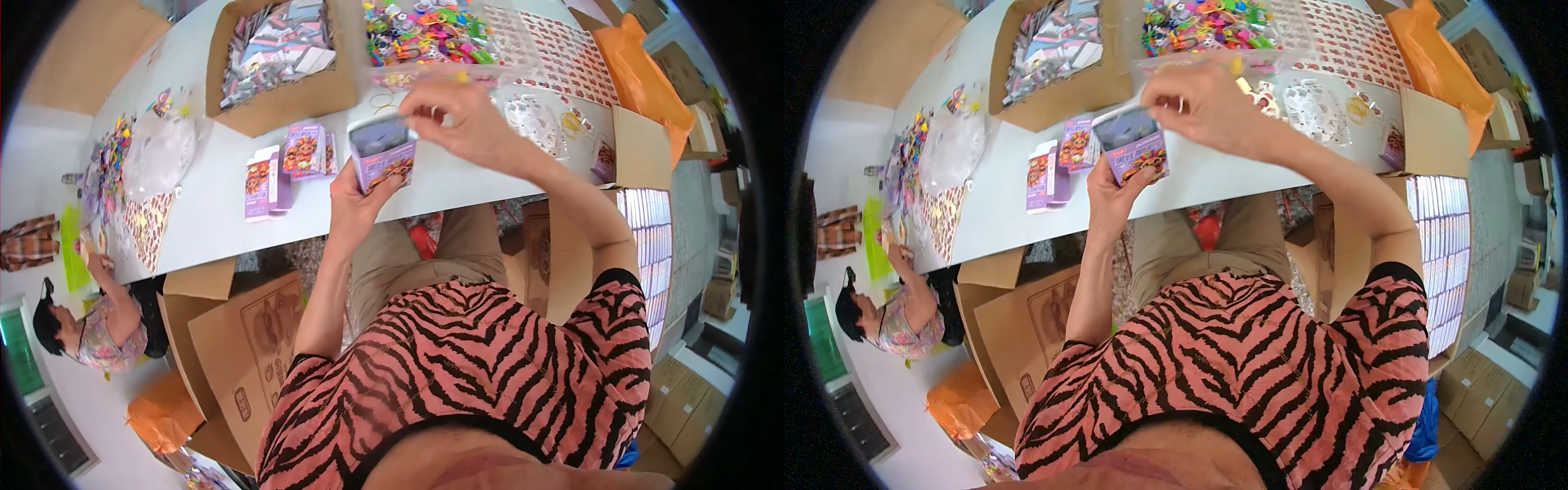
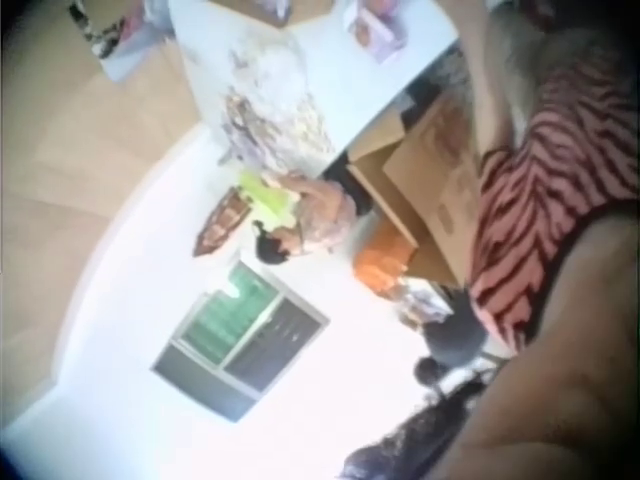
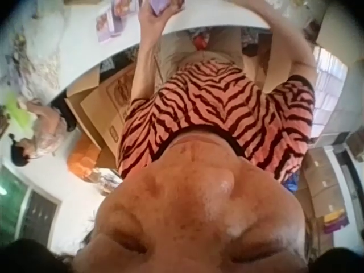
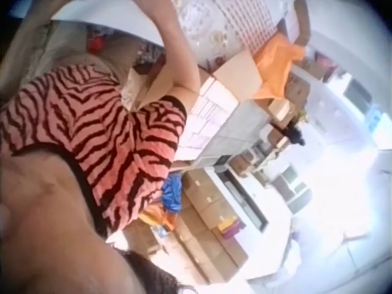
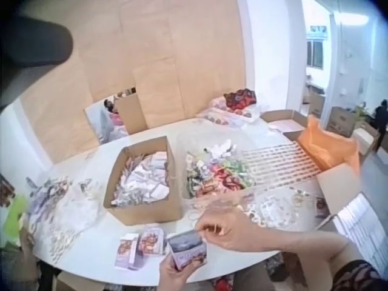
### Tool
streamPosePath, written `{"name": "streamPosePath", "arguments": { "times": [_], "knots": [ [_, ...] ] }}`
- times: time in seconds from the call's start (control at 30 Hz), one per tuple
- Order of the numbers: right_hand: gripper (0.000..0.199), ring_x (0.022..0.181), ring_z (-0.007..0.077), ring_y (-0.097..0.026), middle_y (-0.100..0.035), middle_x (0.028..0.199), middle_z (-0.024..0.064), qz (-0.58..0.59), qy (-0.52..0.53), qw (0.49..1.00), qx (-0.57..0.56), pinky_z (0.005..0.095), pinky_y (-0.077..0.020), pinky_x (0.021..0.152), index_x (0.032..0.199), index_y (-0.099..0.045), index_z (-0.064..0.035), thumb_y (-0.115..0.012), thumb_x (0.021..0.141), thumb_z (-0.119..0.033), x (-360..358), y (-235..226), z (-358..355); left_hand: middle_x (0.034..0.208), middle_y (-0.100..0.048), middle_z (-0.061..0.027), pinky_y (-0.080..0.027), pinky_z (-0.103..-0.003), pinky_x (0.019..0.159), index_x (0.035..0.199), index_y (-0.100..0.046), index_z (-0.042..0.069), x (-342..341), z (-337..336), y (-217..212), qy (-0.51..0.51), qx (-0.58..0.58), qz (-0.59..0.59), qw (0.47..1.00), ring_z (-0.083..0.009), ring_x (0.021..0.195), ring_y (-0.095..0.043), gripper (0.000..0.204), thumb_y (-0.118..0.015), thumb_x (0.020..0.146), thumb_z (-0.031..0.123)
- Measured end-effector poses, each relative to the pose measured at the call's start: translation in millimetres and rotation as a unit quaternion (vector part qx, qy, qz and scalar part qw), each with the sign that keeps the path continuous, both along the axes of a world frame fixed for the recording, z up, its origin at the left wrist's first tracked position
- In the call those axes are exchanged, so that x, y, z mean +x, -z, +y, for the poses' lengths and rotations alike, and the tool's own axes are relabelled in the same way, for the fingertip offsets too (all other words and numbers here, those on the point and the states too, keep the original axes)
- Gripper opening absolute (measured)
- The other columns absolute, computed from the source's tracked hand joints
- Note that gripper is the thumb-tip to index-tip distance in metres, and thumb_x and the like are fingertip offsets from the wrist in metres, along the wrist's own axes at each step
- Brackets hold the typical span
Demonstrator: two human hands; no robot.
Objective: Packaging small toy components into boxes and securing them with rubber bands.
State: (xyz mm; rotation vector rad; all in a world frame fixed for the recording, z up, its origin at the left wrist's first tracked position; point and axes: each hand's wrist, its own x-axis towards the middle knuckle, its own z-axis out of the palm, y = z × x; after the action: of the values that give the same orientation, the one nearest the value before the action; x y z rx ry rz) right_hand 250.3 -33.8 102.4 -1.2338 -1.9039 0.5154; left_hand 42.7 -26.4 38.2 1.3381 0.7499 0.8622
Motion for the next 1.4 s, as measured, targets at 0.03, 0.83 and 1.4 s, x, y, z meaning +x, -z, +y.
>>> {"name": "streamPosePath", "arguments": {
  "times": [0.03, 0.83, 1.4],
  "knots": [
    [0.014, 0.073, 0.0139, -0.059, -0.062, 0.093, 0.0057, -0.034, -0.003, 0.997, 0.066, 0.0245, -0.0475, 0.062, 0.096, -0.063, -0.0038, -0.063, 0.082, -0.005, 1, 8, -2, 0.098, -0.066, -0.0084, -0.051, -0.028, 0.077, 0.111, -0.056, -0.003, 1, 0, 1, -0.004, 0.001, -0.005, 1.0, -0.0121, 0.087, -0.061, 0.032, -0.068, 0.082, 0.003],
    [0.032, 0.089, 0.0332, -0.062, -0.065, 0.094, 0.0143, -0.454, 0.23, 0.861, -0.015, 0.0462, -0.0503, 0.075, 0.091, -0.063, -0.0068, -0.058, 0.084, -0.038, 199, 135, 199, 0.096, -0.066, -0.0074, -0.052, -0.026, 0.075, 0.11, -0.055, -0.003, 26, 20, 30, 0.033, -0.088, 0.007, 0.996, -0.0108, 0.086, -0.062, 0.032, -0.068, 0.081, 0.001],
    [0.027, 0.07, 0.0063, -0.055, -0.062, 0.077, -0.0017, 0.008, 0.15, 0.966, -0.208, 0.0246, -0.0448, 0.065, 0.097, -0.066, -0.005, -0.064, 0.082, -0.027, 197, 32, 136, 0.095, -0.066, -0.0072, -0.053, -0.026, 0.073, 0.11, -0.056, -0.003, 36, 21, 39, 0.036, -0.102, -0.004, 0.994, -0.0107, 0.083, -0.062, 0.031, -0.067, 0.081, 0.003]
  ]
}}
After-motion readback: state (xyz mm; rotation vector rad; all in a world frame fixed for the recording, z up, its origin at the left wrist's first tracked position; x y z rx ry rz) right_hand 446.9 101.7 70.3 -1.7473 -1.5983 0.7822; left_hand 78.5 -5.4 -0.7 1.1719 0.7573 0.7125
